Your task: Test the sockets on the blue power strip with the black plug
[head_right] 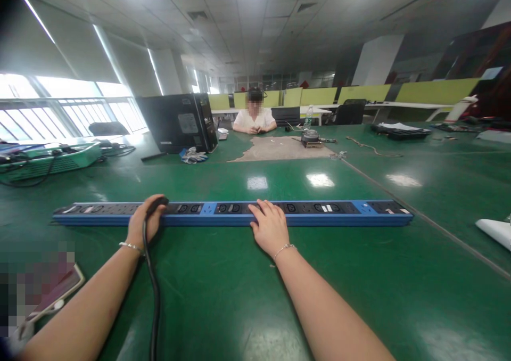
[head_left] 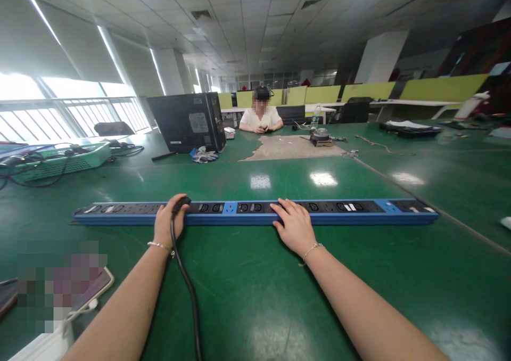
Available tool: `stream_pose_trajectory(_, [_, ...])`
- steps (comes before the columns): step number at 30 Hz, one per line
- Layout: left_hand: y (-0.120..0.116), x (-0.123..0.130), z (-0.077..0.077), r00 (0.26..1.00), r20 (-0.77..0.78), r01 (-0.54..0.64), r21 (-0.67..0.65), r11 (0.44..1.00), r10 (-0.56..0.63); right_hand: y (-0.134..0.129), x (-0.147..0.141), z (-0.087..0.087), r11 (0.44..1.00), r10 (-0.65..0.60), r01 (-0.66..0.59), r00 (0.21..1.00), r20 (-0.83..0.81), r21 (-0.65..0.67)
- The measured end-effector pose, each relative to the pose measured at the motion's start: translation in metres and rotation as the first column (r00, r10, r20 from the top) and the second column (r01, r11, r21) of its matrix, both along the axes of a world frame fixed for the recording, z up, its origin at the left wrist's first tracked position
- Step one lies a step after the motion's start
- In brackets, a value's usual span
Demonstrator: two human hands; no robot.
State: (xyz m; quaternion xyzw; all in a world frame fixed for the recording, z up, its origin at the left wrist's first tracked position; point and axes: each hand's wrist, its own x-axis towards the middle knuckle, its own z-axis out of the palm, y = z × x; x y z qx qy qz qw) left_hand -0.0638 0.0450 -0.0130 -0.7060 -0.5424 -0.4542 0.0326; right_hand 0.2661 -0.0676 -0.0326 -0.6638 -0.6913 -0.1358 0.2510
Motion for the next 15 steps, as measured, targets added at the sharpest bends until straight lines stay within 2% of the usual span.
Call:
stream_pose_trajectory(2, [-0.003,0.006,0.009,0.985,0.167,-0.055,0.071,0.996,0.042,0.0,0.0,0.0,1.0,0.001,-0.001,1.0,-0.004,0.003])
stream_pose_trajectory(3, [-0.005,0.012,0.013,0.982,0.186,-0.032,0.067,0.997,0.019,0.0,0.0,0.0,1.0,0.002,-0.002,1.0,-0.006,0.005])
stream_pose_trajectory(6, [-0.013,0.042,0.016,0.979,0.065,0.2,-0.069,0.977,-0.195,0.001,0.0,0.0,1.0,0.003,-0.003,1.0,-0.013,0.013])
stream_pose_trajectory(9, [-0.019,0.076,0.011,0.916,-0.041,0.384,-0.201,0.901,-0.4,0.001,0.0,0.0,1.0,0.007,-0.006,1.0,-0.014,0.02])
stream_pose_trajectory(12, [-0.021,0.095,0.007,0.906,-0.072,0.388,-0.248,0.888,-0.417,0.001,0.0,0.0,1.0,0.01,-0.009,1.0,-0.016,0.028])
stream_pose_trajectory(15, [-0.022,0.097,0.006,0.923,-0.091,0.342,-0.254,0.905,-0.374,0.001,-0.001,-0.001,0.999,0.008,-0.007,1.0,-0.024,0.038])
